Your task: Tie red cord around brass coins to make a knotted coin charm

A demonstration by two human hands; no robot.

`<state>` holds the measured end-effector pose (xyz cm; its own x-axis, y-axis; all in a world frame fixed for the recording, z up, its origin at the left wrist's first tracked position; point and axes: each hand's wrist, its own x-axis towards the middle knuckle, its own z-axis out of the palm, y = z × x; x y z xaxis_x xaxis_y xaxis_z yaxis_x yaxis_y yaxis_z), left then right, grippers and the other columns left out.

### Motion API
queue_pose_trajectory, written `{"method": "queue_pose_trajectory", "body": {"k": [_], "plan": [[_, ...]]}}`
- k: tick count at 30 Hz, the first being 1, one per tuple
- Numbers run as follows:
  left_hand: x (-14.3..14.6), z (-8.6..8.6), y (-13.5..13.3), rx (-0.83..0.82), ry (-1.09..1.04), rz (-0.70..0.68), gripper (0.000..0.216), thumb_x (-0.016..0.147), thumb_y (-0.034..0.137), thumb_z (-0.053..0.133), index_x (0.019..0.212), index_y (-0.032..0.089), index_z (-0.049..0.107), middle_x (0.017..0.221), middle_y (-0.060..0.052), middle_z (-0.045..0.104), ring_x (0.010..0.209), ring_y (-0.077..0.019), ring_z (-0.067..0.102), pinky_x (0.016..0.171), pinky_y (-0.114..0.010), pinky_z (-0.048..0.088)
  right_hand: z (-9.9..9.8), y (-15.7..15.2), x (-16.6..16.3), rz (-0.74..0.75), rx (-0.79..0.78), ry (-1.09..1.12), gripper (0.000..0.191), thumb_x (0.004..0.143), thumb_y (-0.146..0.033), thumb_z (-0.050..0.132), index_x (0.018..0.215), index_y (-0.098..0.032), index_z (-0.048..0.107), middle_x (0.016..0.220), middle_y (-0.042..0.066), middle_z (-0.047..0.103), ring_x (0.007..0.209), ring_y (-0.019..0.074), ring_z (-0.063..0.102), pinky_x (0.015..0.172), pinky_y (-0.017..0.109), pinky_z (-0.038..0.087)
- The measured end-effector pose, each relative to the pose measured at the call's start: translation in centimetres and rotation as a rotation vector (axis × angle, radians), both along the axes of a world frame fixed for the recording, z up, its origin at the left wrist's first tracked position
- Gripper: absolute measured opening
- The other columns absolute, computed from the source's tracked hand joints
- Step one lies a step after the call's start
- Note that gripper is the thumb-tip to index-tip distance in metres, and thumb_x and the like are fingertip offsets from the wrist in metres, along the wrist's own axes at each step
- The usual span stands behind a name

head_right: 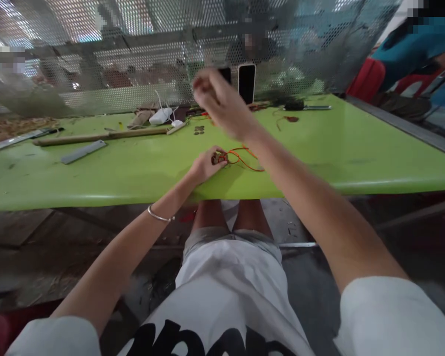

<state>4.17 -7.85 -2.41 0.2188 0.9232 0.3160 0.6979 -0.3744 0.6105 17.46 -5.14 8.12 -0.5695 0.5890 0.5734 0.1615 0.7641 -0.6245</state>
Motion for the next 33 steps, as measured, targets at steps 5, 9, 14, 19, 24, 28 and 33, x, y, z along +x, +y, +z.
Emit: {"method": "queue_pose_trajectory", "body": {"k": [5, 9, 14, 19, 24, 28, 33], "plan": [[-0.9, 1.2, 2.6, -0.102, -0.216, -0.061, 0.017, 0.076, 0.014, 0.061, 0.092, 0.012, 0.057, 0.075, -0.002, 0.064, 0.064, -0.0096, 0.058, 0.061, -0.021, 0.044, -5.5, 3.3, 0.0, -0.052, -0.112, -0.227, 0.025, 0.09, -0.033, 0.048, 0.111, -0.018, 0.049, 0.108, 0.008, 0.057, 0.083, 0.0171, 0.058, 0.071, 0.03, 0.047], [-2.0, 2.2, 4.4, -0.189, -0.395, -0.05, 0.011, 0.074, 0.011, 0.061, 0.085, 0.011, 0.058, 0.065, -0.001, 0.061, 0.058, -0.0082, 0.056, 0.058, -0.02, 0.045, -7.0, 4.1, 1.3, -0.021, -0.313, -0.322, 0.04, 0.089, -0.047, 0.046, 0.12, -0.021, 0.042, 0.094, 0.005, 0.063, 0.054, 0.0117, 0.055, 0.054, 0.025, 0.041], [-2.9, 2.4, 5.8, -0.331, -0.517, -0.064, 0.01, 0.076, 0.015, 0.061, 0.086, 0.011, 0.061, 0.073, -0.003, 0.064, 0.058, -0.0072, 0.056, 0.061, -0.022, 0.049, -7.4, 5.2, 2.3, -0.184, -0.089, -0.446, 0.041, 0.088, -0.052, 0.045, 0.097, -0.015, 0.06, 0.068, 0.003, 0.06, 0.056, 0.0134, 0.049, 0.054, 0.024, 0.031], [-3.4, 2.7, 6.0, -0.416, -0.585, -0.087, 0.012, 0.074, 0.02, 0.065, 0.083, 0.013, 0.063, 0.077, -0.003, 0.065, 0.064, -0.0085, 0.059, 0.064, -0.022, 0.052, -7.4, 5.8, 2.8, -0.096, -0.039, -0.405, 0.044, 0.093, -0.049, 0.036, 0.077, -0.016, 0.06, 0.065, 0.001, 0.057, 0.057, 0.0122, 0.048, 0.055, 0.023, 0.028], [-3.1, 3.6, 6.4, -0.522, -0.78, -0.112, 0.015, 0.073, 0.024, 0.067, 0.084, 0.015, 0.064, 0.084, -0.002, 0.066, 0.063, -0.0084, 0.061, 0.07, -0.025, 0.053, -6.7, 6.3, 3.1, -0.072, -0.049, -0.365, 0.037, 0.093, -0.042, 0.036, 0.068, -0.018, 0.048, 0.057, -0.003, 0.046, 0.051, 0.0104, 0.04, 0.053, 0.024, 0.024], [-2.4, 3.7, 7.6, -0.558, -0.816, -0.111, 0.019, 0.074, 0.029, 0.066, 0.086, 0.015, 0.066, 0.081, -0.004, 0.068, 0.064, -0.0097, 0.063, 0.07, -0.026, 0.054, -6.6, 7.3, 3.6, -0.097, -0.139, -0.33, 0.034, 0.092, -0.035, 0.037, 0.063, -0.018, 0.04, 0.055, -0.004, 0.04, 0.051, 0.0099, 0.037, 0.052, 0.024, 0.022], [-1.9, 3.6, 8.9, -0.539, -0.834, -0.058, 0.02, 0.074, 0.033, 0.067, 0.085, 0.016, 0.068, 0.08, -0.004, 0.07, 0.064, -0.0121, 0.064, 0.069, -0.028, 0.055, -6.8, 8.0, 4.4, -0.115, -0.261, -0.288, 0.034, 0.092, -0.036, 0.038, 0.063, -0.018, 0.038, 0.055, -0.005, 0.038, 0.052, 0.009, 0.036, 0.051, 0.024, 0.022]]}}
